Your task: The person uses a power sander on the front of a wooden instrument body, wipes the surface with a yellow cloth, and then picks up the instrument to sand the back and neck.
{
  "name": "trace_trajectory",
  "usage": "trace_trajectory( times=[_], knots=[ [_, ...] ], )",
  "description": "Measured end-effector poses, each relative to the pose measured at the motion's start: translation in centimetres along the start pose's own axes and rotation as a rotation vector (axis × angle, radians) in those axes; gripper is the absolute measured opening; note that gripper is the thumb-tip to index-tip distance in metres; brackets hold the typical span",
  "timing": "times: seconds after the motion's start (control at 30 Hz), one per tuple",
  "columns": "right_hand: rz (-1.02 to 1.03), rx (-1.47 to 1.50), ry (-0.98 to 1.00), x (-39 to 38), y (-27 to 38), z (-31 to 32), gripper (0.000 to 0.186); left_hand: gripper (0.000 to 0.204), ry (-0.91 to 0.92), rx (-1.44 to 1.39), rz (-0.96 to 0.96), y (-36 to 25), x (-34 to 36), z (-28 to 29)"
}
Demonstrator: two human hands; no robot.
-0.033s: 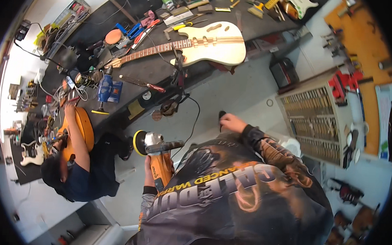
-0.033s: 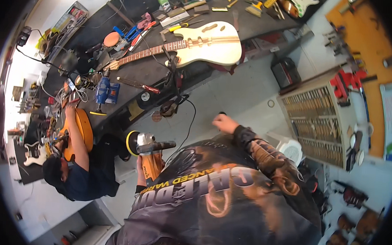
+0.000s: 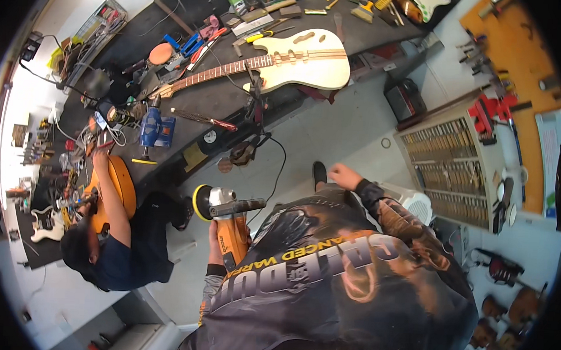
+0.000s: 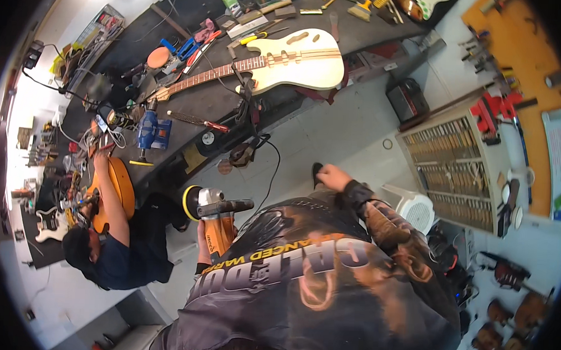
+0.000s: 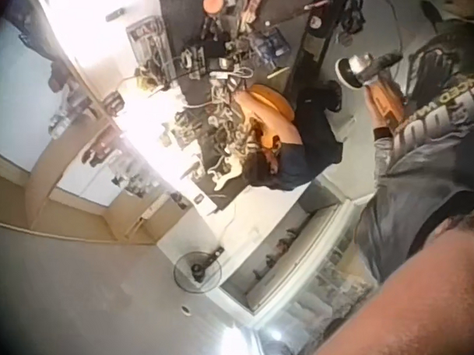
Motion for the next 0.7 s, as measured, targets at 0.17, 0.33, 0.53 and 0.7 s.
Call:
trace_trajectory(
  times=[0.17, 0.33, 0.53, 0.7],
  knots=[
    [-0.422, -0.611, -0.062, -18.9, -27.2, -1.9, 0.028, 0.102, 0.010, 0.083, 0.177, -2.2, 0.6, 1.0],
    [-0.488, -0.775, 0.725, -28.3, -27.1, -11.8, 0.035, 0.097, 0.164, 0.109, 0.178, -3.2, -0.7, 3.6],
    [-0.134, -0.477, 0.424, -24.0, -18.0, -15.1, 0.032, 0.091, 0.149, 0.029, 0.145, -4.8, -2.9, 5.7],
    [-0.603, 0.050, 0.096, -20.6, -14.6, -12.4, 0.032, 0.089, -0.004, 0.071, 0.062, -7.5, -3.9, 7.4]
  ],
)
Point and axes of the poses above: each hand's wrist, its own x-axis towards the middle knuckle, its own z-axis out of the back of the hand, y = z × x, the point moved 6 cm from there along x, towards the middle knuckle, and after that the axes turned 4 degrees about z, right-handed, at the moved point
